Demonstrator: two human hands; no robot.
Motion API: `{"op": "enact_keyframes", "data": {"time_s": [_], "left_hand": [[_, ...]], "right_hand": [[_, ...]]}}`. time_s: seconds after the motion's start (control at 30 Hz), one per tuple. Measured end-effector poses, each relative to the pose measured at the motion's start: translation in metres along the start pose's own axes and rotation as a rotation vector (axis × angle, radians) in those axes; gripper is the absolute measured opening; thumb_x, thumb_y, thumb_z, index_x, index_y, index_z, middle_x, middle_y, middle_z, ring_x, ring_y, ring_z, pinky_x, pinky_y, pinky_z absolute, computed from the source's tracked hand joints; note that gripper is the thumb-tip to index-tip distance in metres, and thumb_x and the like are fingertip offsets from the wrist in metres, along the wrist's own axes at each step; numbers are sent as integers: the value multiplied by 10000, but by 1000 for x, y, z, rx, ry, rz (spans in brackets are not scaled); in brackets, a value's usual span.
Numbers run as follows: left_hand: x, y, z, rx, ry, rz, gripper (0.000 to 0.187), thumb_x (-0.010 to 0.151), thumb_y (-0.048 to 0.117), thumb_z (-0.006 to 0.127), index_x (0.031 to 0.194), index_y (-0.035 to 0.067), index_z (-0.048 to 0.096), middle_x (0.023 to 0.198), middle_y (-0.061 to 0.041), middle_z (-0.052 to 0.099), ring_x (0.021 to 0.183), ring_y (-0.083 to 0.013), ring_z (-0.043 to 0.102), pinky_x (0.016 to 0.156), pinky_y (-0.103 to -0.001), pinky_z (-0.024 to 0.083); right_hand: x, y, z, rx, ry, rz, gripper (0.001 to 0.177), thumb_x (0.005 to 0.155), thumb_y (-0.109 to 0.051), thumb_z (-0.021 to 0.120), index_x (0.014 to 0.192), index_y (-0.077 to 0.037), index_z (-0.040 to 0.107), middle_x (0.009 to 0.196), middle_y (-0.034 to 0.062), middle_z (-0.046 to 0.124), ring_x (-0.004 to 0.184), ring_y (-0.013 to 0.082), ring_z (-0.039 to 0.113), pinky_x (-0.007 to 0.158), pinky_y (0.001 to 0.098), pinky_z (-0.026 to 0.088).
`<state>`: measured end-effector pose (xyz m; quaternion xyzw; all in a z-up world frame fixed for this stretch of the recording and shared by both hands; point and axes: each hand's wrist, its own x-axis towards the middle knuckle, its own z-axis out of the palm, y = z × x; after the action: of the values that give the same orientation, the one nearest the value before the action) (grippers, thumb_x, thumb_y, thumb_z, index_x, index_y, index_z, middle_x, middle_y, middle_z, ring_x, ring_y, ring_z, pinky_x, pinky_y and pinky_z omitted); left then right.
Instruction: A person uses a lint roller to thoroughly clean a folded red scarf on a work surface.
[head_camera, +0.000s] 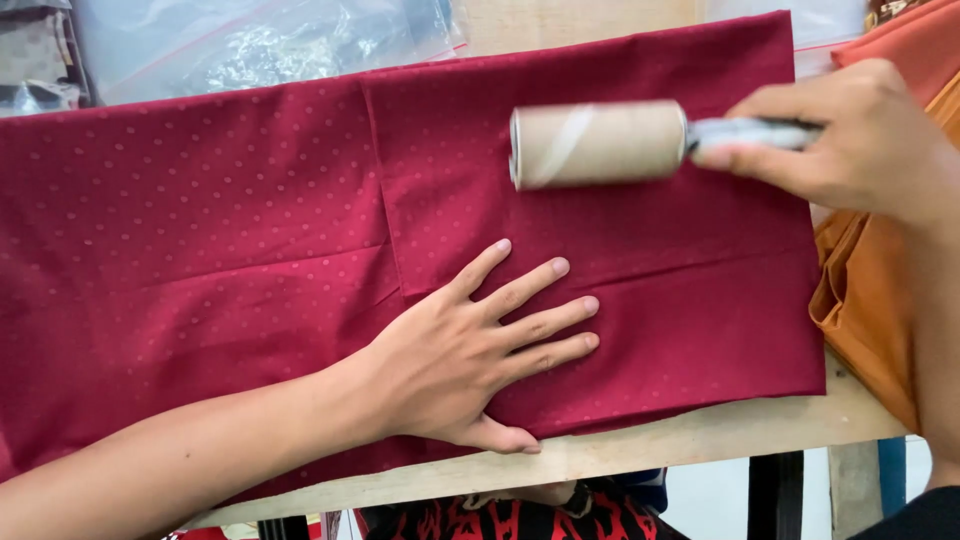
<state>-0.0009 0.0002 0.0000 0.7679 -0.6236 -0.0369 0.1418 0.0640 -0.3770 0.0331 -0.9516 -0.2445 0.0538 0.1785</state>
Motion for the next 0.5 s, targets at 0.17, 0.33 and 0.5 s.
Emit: {"op": "enact_keyframes", "data": {"time_s": [0.17, 0.33, 0.5], "left_hand": [[0, 1, 0, -3, -2, -3, 937, 909, 831, 315, 1630, 232, 333, 1702, -18, 315, 1591, -344, 199, 1264, -609, 123], [0, 0, 0, -32, 11, -6, 929, 910, 819, 327, 1619, 220, 356, 1692, -30, 337, 1587, -354, 213, 1263, -616, 130], [0, 0, 1, 22, -12, -2, 945, 910, 841, 272, 1635, 235, 313, 1708, -14, 293, 1595, -338, 185, 1264, -611, 109]], "right_hand": [[-6, 29, 31, -255, 308, -10, 340, 1284, -301, 847, 1142, 7, 816, 824, 86, 648, 701, 228, 560, 700, 390, 425], [3, -1, 16, -44, 258, -143, 350, 1111, -261, 783, 1074, 87, 799, 829, 127, 690, 615, 195, 529, 579, 369, 388], [6, -4, 35, -208, 189, -114, 352, 1051, -379, 845, 1043, -33, 783, 842, 59, 725, 698, 202, 643, 669, 368, 455]]}}
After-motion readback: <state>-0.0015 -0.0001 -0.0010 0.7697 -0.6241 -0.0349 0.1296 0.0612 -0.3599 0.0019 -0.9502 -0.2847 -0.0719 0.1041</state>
